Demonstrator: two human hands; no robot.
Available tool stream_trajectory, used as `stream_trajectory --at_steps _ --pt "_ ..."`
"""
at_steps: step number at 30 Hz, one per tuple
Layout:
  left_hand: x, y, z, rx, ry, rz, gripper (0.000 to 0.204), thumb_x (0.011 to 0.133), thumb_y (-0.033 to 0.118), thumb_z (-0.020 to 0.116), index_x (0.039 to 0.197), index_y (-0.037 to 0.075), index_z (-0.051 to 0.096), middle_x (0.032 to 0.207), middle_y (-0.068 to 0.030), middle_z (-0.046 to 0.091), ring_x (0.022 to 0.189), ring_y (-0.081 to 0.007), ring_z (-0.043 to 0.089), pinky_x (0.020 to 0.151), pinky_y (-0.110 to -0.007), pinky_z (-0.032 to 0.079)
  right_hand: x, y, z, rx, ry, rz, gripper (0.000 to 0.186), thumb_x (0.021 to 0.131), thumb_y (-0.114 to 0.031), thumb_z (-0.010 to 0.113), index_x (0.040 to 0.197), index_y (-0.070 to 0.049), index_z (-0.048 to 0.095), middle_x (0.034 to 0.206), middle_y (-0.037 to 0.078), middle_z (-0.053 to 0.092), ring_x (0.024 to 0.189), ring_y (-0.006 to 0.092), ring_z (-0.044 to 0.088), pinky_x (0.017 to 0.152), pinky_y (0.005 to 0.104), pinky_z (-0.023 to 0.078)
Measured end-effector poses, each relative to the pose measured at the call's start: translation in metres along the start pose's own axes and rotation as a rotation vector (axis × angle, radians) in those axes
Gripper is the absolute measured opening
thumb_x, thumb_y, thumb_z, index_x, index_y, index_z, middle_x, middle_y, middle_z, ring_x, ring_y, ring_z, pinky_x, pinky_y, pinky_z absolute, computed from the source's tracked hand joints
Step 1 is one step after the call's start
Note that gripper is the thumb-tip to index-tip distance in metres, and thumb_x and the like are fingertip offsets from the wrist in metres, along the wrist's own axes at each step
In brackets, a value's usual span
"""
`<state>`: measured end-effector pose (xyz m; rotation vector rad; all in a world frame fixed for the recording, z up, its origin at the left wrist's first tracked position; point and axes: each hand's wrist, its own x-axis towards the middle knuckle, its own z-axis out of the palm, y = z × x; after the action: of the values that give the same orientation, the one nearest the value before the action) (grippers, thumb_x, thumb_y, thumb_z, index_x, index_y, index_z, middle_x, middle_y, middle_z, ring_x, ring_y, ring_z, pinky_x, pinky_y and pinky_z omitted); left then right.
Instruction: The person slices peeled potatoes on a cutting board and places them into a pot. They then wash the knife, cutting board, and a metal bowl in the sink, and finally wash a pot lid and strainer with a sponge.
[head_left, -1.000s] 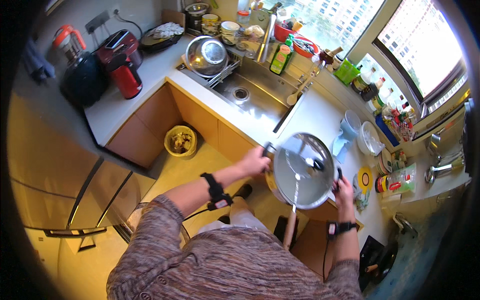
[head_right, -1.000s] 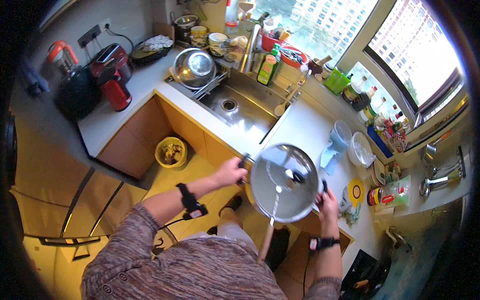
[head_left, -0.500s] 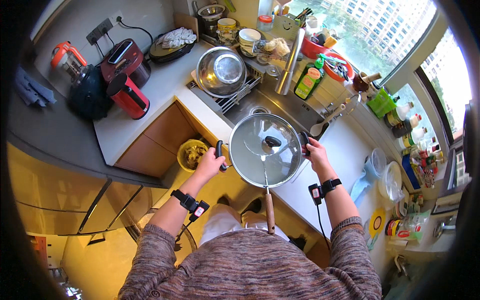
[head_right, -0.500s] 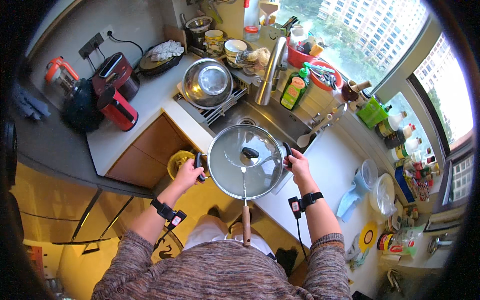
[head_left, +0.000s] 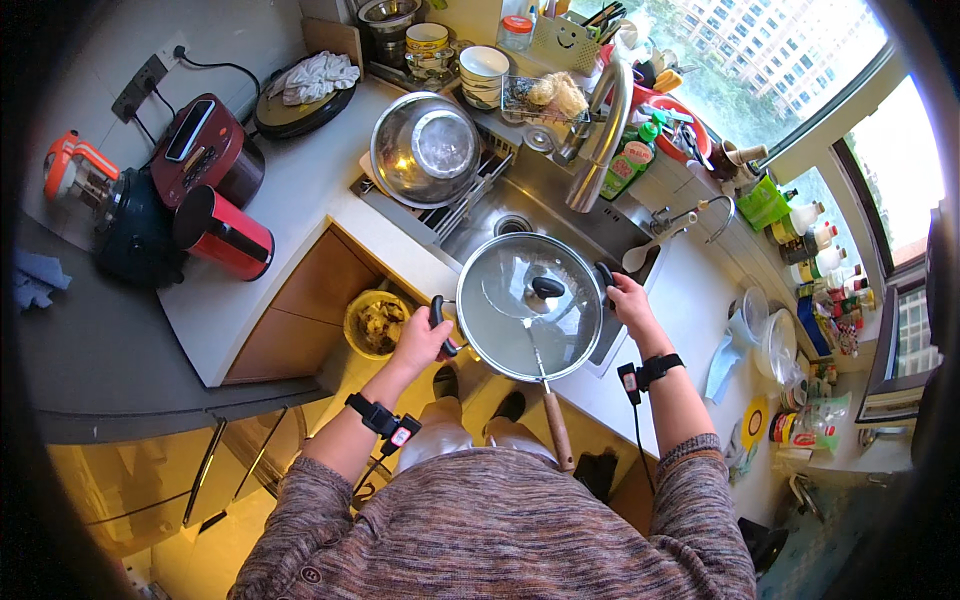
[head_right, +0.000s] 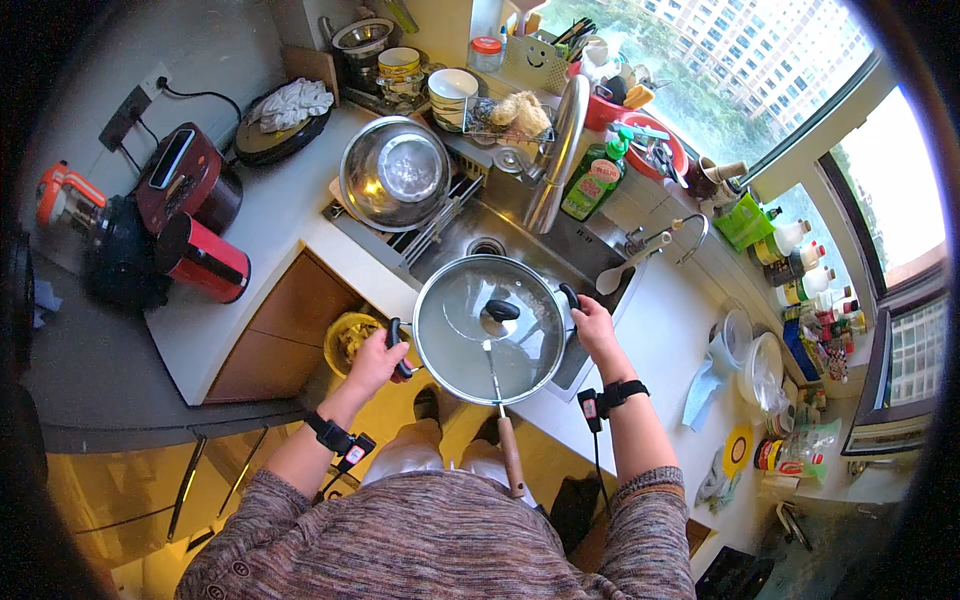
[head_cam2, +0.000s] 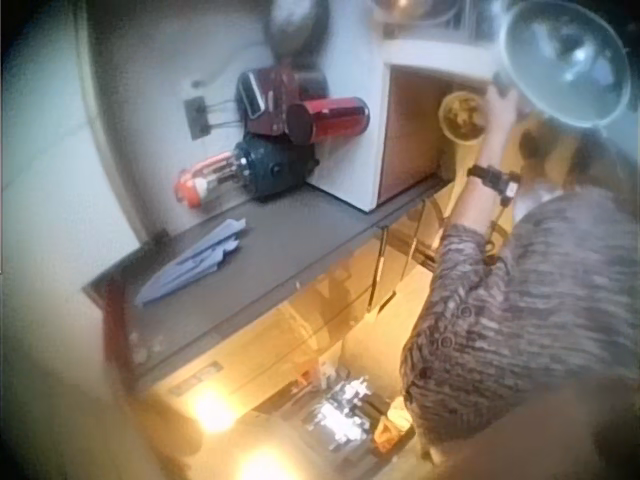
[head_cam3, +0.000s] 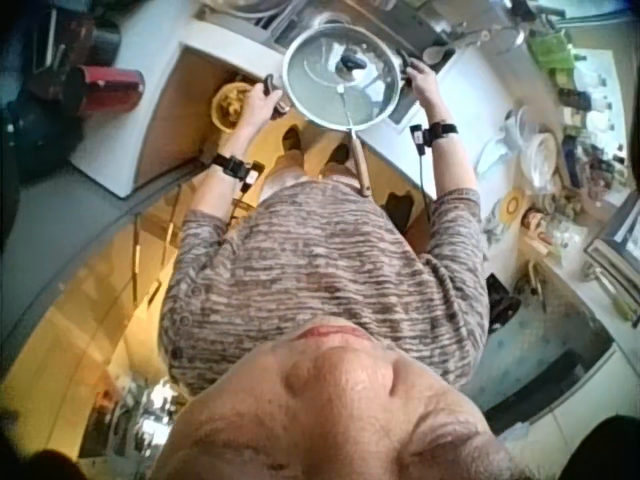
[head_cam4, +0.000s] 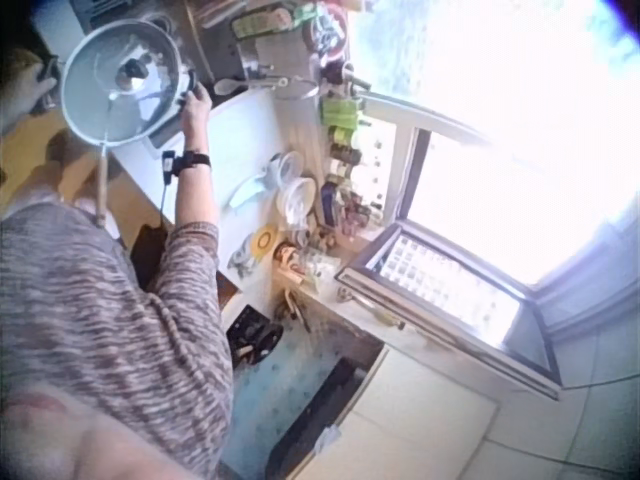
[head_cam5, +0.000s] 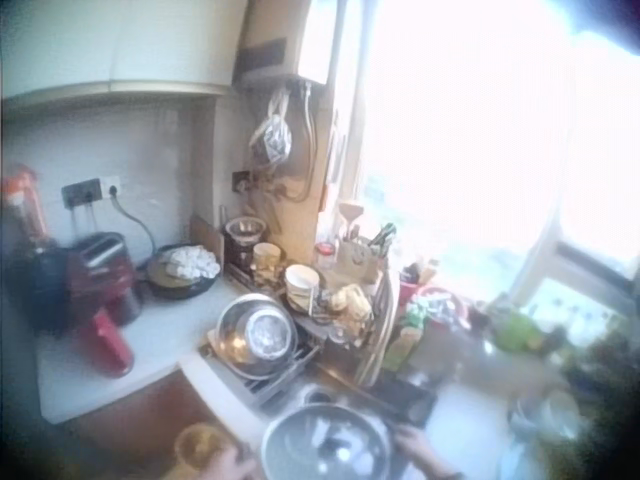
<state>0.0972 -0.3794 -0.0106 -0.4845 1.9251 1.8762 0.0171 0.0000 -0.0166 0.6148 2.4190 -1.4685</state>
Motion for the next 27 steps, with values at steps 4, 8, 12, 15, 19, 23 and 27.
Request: stream_trajectory --at_steps 4,8,12,15,19,23,27 --pt "0.005 0.007 0.002 -0.046 -0.043 0.043 0.016 0.09 0.014 0.058 0.094 0.002 0.047 0.067 -0.0104 0.063 0.051 -0.0162 0.061 0.044 -0.028 0.051 -0.019 -0.041 0.019 -0.459 0.062 -0.714 0.053 0.084 -0.027 0.065 0.128 -0.001 0.051 0.127 0.022 0.052 0.117 0.0348 0.051 0.099 0.0385 0.041" --pt "0.008 0.017 0.005 -0.073 -0.073 0.045 0.015 0.09 0.012 0.057 0.093 0.001 0.046 0.068 -0.0113 0.061 0.052 -0.0171 0.062 0.045 -0.029 0.051 -0.046 -0.087 0.049 -0.429 -0.272 -0.722 0.046 0.08 -0.025 0.069 0.118 -0.003 0.058 0.108 0.02 0.061 0.101 0.0356 0.058 0.086 0.0394 0.047" --pt "0.005 0.02 0.003 -0.078 -0.064 0.034 0.016 0.087 0.01 0.057 0.092 0.0 0.047 0.067 -0.0123 0.062 0.052 -0.0187 0.063 0.043 -0.03 0.052 -0.051 -0.118 0.056 -0.42 -0.298 -0.706 0.019 0.073 -0.015 0.068 0.085 -0.001 0.063 0.084 0.017 0.062 0.081 0.0367 0.059 0.073 0.0408 0.048" --pt "0.004 0.018 0.002 -0.046 -0.067 0.089 0.015 0.088 0.011 0.057 0.092 0.0 0.046 0.068 -0.0116 0.061 0.053 -0.0182 0.062 0.045 -0.029 0.052 -0.058 -0.123 0.04 -0.457 -0.264 -0.737 0.017 0.074 -0.013 0.068 0.086 0.0 0.064 0.082 0.016 0.062 0.08 0.0345 0.06 0.071 0.038 0.049" --pt "0.004 0.013 0.002 -0.05 -0.049 0.074 0.015 0.089 0.011 0.057 0.091 0.001 0.046 0.069 -0.0096 0.06 0.055 -0.0174 0.062 0.047 -0.029 0.052 -0.062 -0.121 -0.005 -0.265 -0.229 -0.723 0.018 0.078 -0.005 0.069 0.092 0.004 0.063 0.083 0.014 0.064 0.072 0.0214 0.066 0.066 0.0315 0.052" --pt "0.0 0.005 0.001 -0.063 -0.027 0.032 0.013 0.089 0.01 0.057 0.089 0.003 0.045 0.07 -0.0062 0.057 0.057 -0.0162 0.062 0.048 -0.028 0.052 -0.055 -0.105 -0.062 -0.246 -0.147 -0.587 0.021 0.078 -0.005 0.069 0.097 0.002 0.063 0.084 0.01 0.064 0.077 0.0174 0.062 0.071 0.0295 0.05" --pt "-0.003 -0.006 0.0 -0.054 0.012 0.054 0.011 0.089 0.01 0.056 0.09 0.004 0.047 0.069 -0.0049 0.056 0.057 -0.0145 0.061 0.048 -0.028 0.051 -0.05 -0.072 -0.122 -0.384 -0.072 -0.52 0.02 0.076 -0.006 0.069 0.095 0.001 0.064 0.083 0.011 0.064 0.075 0.02 0.062 0.071 0.0306 0.05"
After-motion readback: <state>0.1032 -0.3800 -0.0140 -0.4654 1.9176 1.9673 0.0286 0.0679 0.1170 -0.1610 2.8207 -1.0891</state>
